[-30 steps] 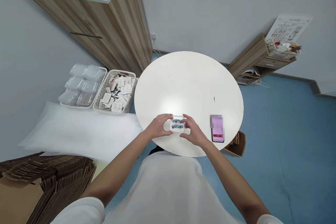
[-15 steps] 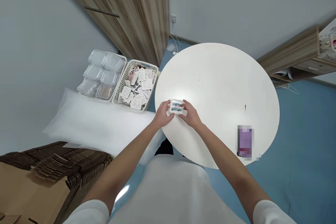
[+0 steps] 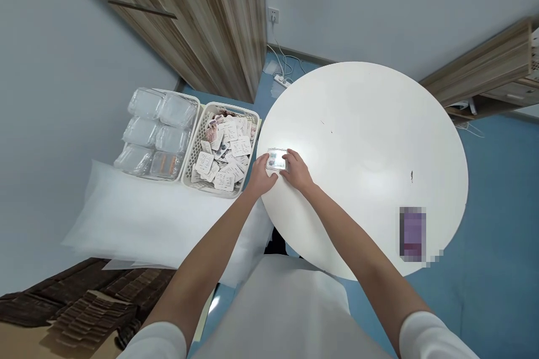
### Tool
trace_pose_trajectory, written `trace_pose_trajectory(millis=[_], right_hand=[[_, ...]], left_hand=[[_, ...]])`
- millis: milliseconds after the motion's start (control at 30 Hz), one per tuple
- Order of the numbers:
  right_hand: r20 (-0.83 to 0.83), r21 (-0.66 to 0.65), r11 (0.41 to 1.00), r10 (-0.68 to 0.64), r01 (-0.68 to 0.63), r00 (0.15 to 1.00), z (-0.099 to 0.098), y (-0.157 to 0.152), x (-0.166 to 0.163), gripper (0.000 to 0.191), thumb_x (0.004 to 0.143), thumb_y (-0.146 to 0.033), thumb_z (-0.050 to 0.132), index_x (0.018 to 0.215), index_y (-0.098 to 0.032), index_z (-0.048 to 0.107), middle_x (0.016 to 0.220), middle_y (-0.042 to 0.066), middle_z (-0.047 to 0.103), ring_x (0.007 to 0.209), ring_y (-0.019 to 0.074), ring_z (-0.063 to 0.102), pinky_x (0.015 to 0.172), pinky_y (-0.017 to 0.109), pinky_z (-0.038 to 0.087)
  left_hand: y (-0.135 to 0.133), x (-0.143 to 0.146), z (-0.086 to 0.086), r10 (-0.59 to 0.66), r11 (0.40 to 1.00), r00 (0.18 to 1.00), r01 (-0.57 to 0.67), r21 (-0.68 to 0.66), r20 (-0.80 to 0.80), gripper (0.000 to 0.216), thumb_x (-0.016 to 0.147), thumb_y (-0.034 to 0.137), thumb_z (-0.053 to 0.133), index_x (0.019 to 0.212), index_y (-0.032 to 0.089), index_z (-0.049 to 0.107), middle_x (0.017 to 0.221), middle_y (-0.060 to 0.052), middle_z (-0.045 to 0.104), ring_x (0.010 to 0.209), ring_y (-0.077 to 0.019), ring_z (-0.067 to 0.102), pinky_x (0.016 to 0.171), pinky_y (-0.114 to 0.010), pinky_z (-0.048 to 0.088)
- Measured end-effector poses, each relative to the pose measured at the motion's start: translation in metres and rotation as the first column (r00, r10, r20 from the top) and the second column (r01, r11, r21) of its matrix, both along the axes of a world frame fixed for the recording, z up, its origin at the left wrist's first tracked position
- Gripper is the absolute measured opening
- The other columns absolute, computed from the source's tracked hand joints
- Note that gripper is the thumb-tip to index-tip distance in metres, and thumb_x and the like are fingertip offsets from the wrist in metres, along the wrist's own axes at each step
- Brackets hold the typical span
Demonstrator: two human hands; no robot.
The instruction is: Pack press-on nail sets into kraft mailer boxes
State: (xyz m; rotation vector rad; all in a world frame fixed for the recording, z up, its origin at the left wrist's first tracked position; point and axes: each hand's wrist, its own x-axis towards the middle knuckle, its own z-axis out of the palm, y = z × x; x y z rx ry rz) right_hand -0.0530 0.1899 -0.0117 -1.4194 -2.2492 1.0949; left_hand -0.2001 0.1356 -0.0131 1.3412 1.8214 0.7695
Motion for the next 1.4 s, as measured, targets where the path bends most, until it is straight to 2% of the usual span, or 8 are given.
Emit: trace_pose_trajectory(millis=[367,600,767,867,1000,1133,1300,1400], right_hand=[[0.011,0.005,1.000,0.008,-0.008,1.000,-0.003,-0.001,0.004,0.051,0.066,-0.025,0.062,0.113,-0.023,0.043,0.134,0.009,0.028,0.121,0.0278,0.031,0.094,0.045,0.034],[-0.030,-0.002,1.000,-0.001,0.001,1.000,0.000,-0.005,0.007,0.066,0.063,-0.032,0.065,0.122,-0.022,0.036,0.138,0.011,0.020,0.126,0.0286,0.023,0.097,0.047,0.033],[-0.089,-0.022,1.000,-0.007,0.005,0.996,0.010,-0.025,0.022,0.069,0.068,-0.037,0.060,0.128,-0.024,0.028,0.140,0.010,0.017,0.127,0.0268,0.023,0.097,0.046,0.033],[-0.100,-0.035,0.998,-0.047,0.044,0.994,0.014,-0.046,0.041,0.067,0.071,-0.036,0.058,0.128,-0.026,0.026,0.139,0.009,0.020,0.126,0.0256,0.025,0.097,0.046,0.034],[-0.117,-0.034,0.996,-0.089,0.086,0.989,0.015,-0.077,0.071,0.060,0.073,-0.033,0.055,0.127,-0.025,0.029,0.135,0.010,0.028,0.123,0.0247,0.031,0.096,0.044,0.035],[-0.119,-0.045,0.995,-0.091,0.086,0.989,0.018,-0.105,0.101,0.052,0.076,-0.030,0.050,0.124,-0.024,0.033,0.129,0.010,0.035,0.108,0.0228,0.046,0.091,0.043,0.040],[-0.112,-0.074,0.997,-0.046,0.038,0.993,0.025,-0.128,0.126,0.045,0.078,-0.028,0.045,0.122,-0.023,0.035,0.120,0.008,0.044,0.094,0.0188,0.054,0.081,0.039,0.046],[-0.103,-0.094,0.993,0.060,-0.069,0.993,0.027,-0.135,0.123,0.041,0.078,-0.027,0.043,0.118,-0.022,0.040,0.114,0.007,0.050,0.094,0.0192,0.054,0.081,0.039,0.046]], left_hand=[[-0.002,-0.003,0.002,-0.050,0.999,0.998,0.049,-0.018,-0.030,0.064,0.068,0.020,0.053,0.128,0.017,0.032,0.133,-0.011,0.033,0.124,-0.0257,0.029,0.102,-0.041,0.028],[-0.002,-0.003,0.001,-0.055,0.998,0.998,0.055,-0.018,-0.038,0.071,0.068,0.022,0.054,0.132,0.018,0.024,0.134,-0.011,0.030,0.125,-0.0258,0.027,0.101,-0.042,0.031],[-0.011,0.004,0.003,-0.043,0.999,0.997,0.045,0.021,-0.069,0.078,0.067,0.022,0.056,0.134,0.019,0.016,0.138,-0.011,0.024,0.128,-0.0271,0.021,0.105,-0.045,0.023],[-0.022,0.011,0.004,-0.036,0.999,0.996,0.039,0.032,-0.083,0.079,0.068,0.024,0.056,0.135,0.018,0.014,0.139,-0.011,0.021,0.129,-0.0272,0.017,0.106,-0.045,0.020],[-0.045,0.023,0.007,0.007,0.999,0.995,-0.002,0.044,-0.101,0.078,0.070,0.027,0.055,0.135,0.018,0.013,0.141,-0.012,0.019,0.130,-0.0271,0.015,0.105,-0.046,0.020],[-0.079,0.037,0.015,0.074,0.997,0.987,-0.070,0.033,-0.139,0.071,0.072,0.028,0.053,0.134,0.016,0.018,0.140,-0.013,0.020,0.129,-0.0268,0.017,0.105,-0.045,0.022],[-0.149,0.056,0.025,0.118,0.992,0.974,-0.126,-0.030,-0.192,0.055,0.075,0.030,0.049,0.126,0.017,0.035,0.136,-0.011,0.029,0.127,-0.0274,0.023,0.101,-0.045,0.029],[-0.196,0.064,0.029,0.187,0.968,0.948,-0.222,-0.114,-0.257,0.047,0.076,0.032,0.048,0.120,0.017,0.042,0.134,-0.012,0.032,0.126,-0.0283,0.024,0.098,-0.044,0.032]])
